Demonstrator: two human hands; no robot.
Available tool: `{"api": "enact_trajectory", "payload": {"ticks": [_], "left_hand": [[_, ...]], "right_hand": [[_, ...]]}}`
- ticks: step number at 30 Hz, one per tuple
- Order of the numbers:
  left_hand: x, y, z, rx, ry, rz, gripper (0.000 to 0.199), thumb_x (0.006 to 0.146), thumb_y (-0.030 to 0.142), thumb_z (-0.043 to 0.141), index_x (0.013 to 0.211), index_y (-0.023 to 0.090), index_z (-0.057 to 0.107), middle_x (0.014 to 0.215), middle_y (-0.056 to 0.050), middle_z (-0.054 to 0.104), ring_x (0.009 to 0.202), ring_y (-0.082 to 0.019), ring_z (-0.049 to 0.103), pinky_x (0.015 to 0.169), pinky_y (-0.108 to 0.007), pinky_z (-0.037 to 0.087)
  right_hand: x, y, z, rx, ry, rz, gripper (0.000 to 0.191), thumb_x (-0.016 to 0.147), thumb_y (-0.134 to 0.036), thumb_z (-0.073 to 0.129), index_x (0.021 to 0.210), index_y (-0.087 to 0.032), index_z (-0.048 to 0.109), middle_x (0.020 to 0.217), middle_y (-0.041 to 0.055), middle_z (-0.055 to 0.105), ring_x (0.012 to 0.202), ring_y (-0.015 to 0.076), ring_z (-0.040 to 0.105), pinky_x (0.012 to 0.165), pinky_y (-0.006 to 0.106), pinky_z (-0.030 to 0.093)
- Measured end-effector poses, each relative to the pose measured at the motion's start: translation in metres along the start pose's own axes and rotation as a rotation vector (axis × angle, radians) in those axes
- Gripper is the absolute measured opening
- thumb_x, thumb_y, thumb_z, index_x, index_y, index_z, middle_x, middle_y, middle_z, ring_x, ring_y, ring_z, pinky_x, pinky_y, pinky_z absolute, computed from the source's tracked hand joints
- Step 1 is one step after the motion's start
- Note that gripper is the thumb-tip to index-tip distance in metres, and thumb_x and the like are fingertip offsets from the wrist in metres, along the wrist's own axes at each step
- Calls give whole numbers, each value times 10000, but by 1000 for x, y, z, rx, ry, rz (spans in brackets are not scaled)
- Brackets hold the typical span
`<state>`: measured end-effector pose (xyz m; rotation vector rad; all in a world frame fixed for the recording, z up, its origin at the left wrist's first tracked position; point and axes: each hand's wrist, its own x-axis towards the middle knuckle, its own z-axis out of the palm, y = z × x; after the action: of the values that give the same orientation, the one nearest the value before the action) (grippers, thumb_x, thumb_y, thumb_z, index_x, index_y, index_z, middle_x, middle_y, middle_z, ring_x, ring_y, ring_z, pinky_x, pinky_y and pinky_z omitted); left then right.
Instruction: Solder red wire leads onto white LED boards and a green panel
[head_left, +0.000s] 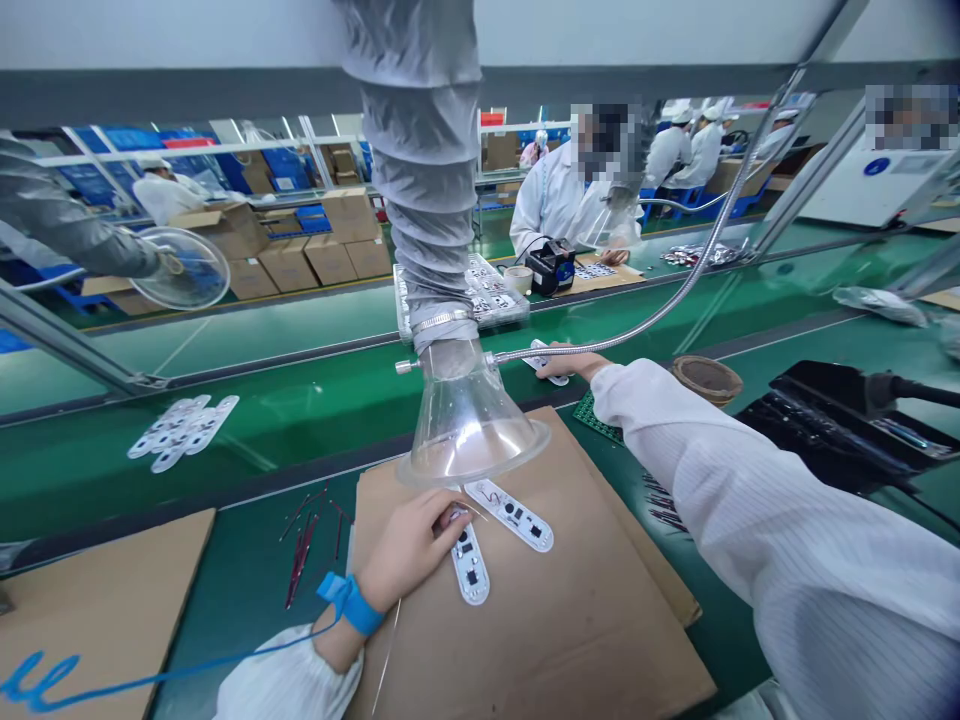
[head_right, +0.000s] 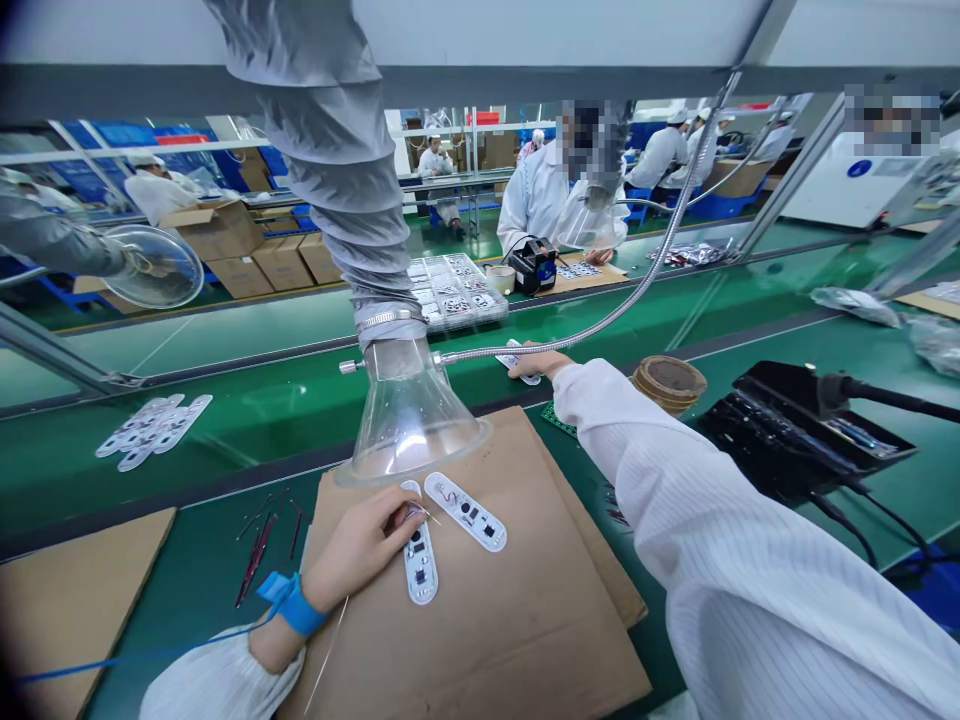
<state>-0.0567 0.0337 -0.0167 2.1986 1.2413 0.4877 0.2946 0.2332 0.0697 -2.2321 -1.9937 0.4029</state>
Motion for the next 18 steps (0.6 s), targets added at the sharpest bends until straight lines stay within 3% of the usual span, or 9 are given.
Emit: {"api": "enact_trajectory", "payload": {"ticks": [4,7,10,12,15,18], "left_hand": [[-2,-1,-1,-3,-5,10,279,1089,427,523,1121,229,718,844,1,634,768,-186,621,711,-287,422],[-3,-1,-2,4,-2,17,273,1090,426,530,1154,234,712,856,0,651,769,-187,625,714,-287,426],[-3,0,-3,43,9,16,259,1090,408,538,1176,233,708,881,-8,676,758,-190,623,705,-290,424],[-3,0,-3,77,4,20,249,1086,400,551,1187,234,707,873,-9,676,739,-190,617,689,-291,416],[-3,0,-4,103,2,34,244,1086,395,562,1198,230,702,851,-6,664,712,-186,604,668,-288,407],[-4,0,-5,111,24,50,241,1090,385,561,1195,212,691,845,-7,658,711,-184,606,664,-286,411]], "right_hand": [[-19,-7,-13,87,-117,9,366,1039,-387,693,1337,-176,662,1343,110,690,1137,258,711,964,470,619],[-53,-9,-8,146,-195,6,332,994,-345,716,1237,-120,693,1203,141,751,1014,270,723,879,391,590],[-111,-14,20,208,-263,-32,422,894,-378,797,1219,-133,684,1141,133,771,947,288,730,806,356,565],[-150,-18,46,270,-273,-94,487,889,-404,788,1302,-195,634,1215,105,752,1018,280,725,848,345,564],[-189,-22,78,391,-126,-186,438,906,-424,755,1262,-202,628,1216,131,719,1033,296,703,869,397,562],[-208,-23,94,414,-45,-233,286,960,-371,671,1185,-194,663,1117,127,696,982,287,675,860,427,552]]}}
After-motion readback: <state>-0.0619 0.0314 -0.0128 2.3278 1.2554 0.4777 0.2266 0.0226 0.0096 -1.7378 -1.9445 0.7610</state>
